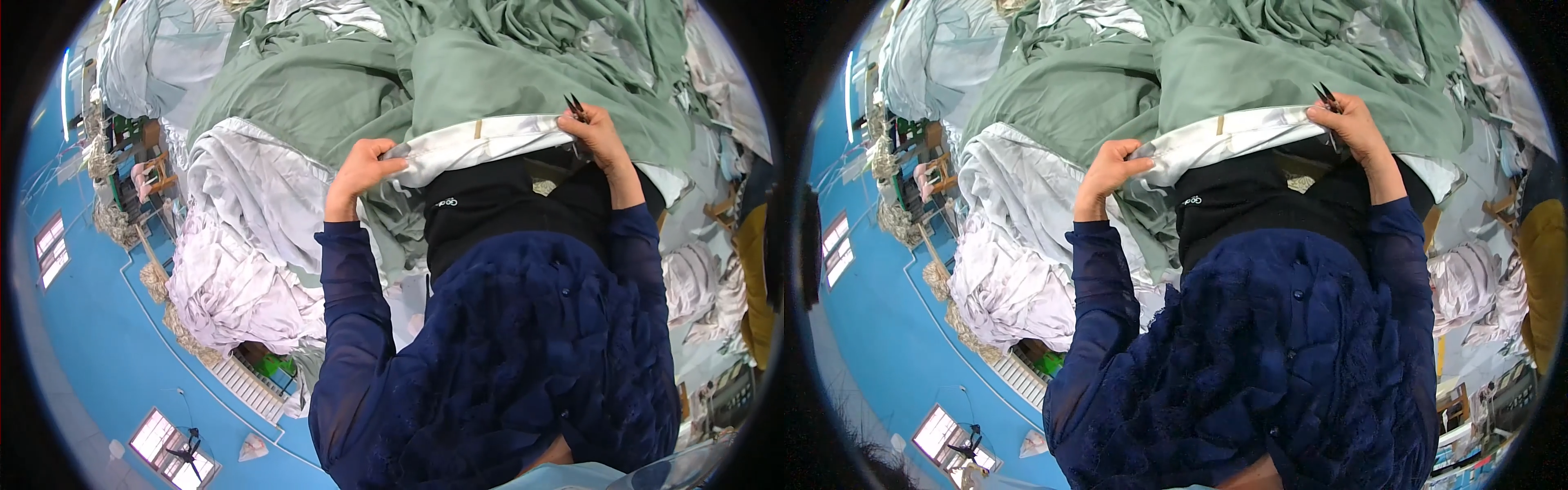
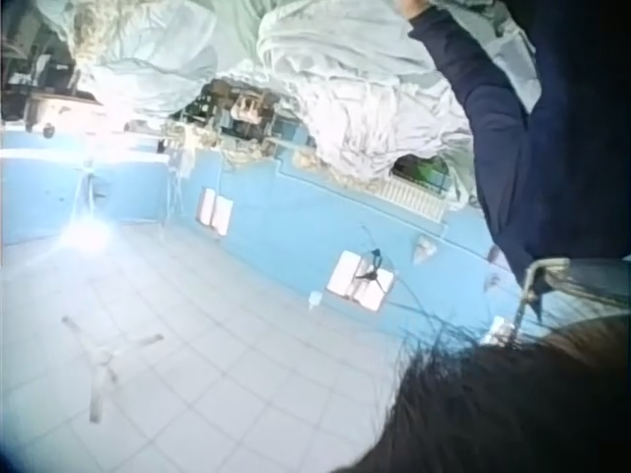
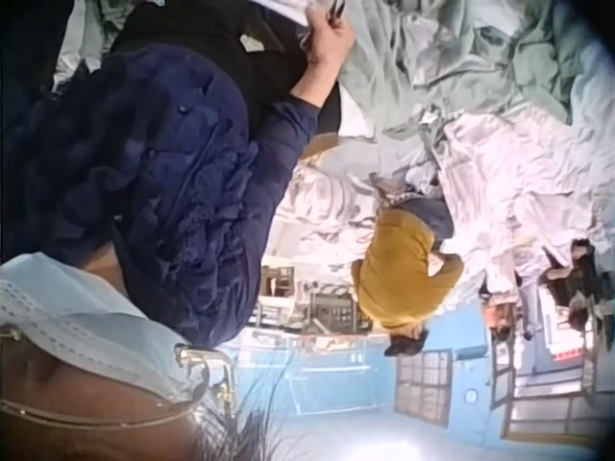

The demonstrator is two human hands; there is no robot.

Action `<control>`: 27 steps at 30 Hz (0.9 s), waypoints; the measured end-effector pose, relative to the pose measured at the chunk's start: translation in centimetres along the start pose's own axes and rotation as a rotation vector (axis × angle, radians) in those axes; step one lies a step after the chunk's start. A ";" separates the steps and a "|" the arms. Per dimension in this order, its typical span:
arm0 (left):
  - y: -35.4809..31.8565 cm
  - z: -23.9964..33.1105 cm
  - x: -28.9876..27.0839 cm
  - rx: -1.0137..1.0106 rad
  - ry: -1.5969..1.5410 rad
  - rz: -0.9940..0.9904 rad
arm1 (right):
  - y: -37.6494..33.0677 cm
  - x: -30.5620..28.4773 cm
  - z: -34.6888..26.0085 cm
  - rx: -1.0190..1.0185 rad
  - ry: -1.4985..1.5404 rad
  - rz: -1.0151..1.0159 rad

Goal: Trimming loose threads from fabric pieces using thread snips in a factory setting.

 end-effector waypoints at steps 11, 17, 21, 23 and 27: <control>-1.5 -1.1 -1.4 0.012 -0.454 0.170 | 0.2 -2.3 0.4 -0.001 -0.043 0.034; -3.3 -0.1 -2.6 -0.057 -0.287 0.345 | -3.1 -1.2 -3.3 -0.212 -0.294 0.010; -6.2 1.7 -2.0 0.199 -0.279 0.572 | -6.7 0.2 -6.5 -0.621 -0.617 0.119; -7.3 2.6 -1.4 0.296 -0.151 0.672 | -8.3 0.0 -6.6 -0.747 -0.668 0.266; -10.0 5.6 0.0 0.425 0.128 0.874 | -9.9 -0.2 -5.4 -0.833 -0.727 0.412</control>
Point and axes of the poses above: each hand's wrist, its own y-axis towards the middle knuckle, its own x-axis out of the palm, z = x × y, the point moved 8 cm from there along y, towards the middle knuckle, and after that the axes turned 10 degrees about y, right-handed, at the moved point
